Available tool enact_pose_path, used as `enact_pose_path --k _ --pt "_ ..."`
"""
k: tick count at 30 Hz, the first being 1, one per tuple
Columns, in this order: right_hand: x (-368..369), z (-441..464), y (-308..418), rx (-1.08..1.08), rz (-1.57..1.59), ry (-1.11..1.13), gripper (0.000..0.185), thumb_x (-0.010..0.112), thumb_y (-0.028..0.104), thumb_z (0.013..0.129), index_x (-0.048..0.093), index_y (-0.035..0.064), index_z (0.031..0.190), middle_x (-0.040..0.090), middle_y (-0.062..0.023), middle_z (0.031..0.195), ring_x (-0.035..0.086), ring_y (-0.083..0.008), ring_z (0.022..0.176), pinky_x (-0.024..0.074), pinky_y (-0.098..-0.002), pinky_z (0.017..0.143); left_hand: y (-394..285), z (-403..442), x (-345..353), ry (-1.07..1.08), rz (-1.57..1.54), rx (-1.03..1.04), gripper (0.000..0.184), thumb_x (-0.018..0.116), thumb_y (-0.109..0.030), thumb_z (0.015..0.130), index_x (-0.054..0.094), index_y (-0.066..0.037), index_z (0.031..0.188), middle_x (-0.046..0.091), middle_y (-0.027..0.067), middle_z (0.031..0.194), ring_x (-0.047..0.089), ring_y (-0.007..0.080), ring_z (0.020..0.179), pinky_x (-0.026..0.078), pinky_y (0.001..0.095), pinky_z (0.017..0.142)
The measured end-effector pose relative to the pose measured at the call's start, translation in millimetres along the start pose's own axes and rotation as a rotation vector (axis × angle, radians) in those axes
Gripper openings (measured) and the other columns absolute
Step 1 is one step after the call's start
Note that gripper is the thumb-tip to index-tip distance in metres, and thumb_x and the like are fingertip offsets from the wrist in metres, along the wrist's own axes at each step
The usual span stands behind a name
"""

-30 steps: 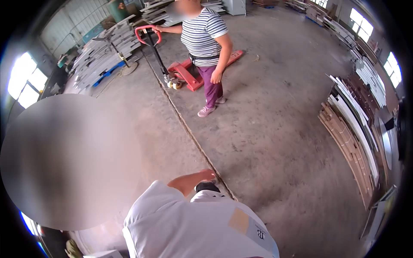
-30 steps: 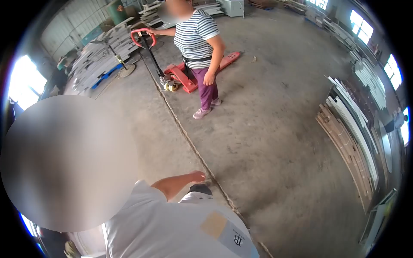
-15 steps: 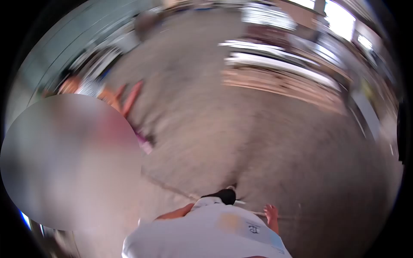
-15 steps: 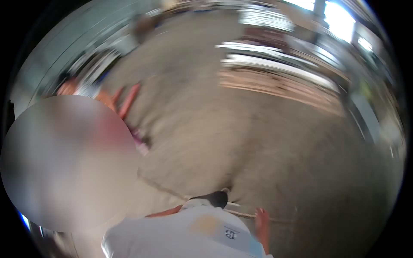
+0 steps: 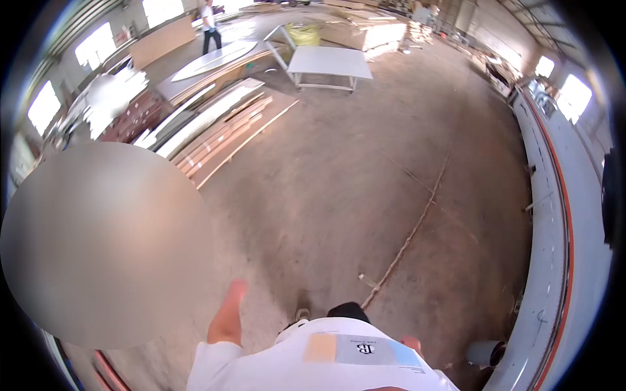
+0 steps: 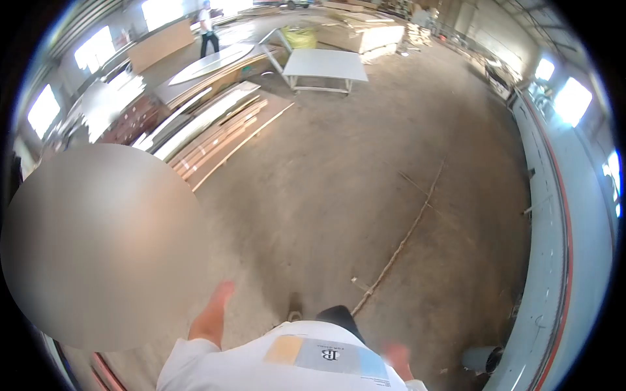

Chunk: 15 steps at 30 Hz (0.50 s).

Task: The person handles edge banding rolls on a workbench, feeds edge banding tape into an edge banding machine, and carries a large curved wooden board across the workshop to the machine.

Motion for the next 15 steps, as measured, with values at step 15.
enact_pose_path --k 15 --pt "-324.2 476.6 -119.1 0.348 1.116 -0.058 0.013 0.064 0.016 0.09 0.07 0.0073 0.096 0.07 -0.0053 0.086 0.067 -0.0163 0.077 0.0506 -0.0321 0.061 -657.2 388.7 -16.7 0.328 -0.189 0.608 0.028 0.063 -0.033 0.094 0.071 -0.011 0.109 0.073 0.0151 0.105 0.068 0.0344 0.101 0.055 0.043 0.085"
Point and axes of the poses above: each hand's wrist, its own z-axis towards the middle knuckle, its own x-axis out of the palm, y = z × x, the point moved 9 cm from there along z, towards the middle knuckle
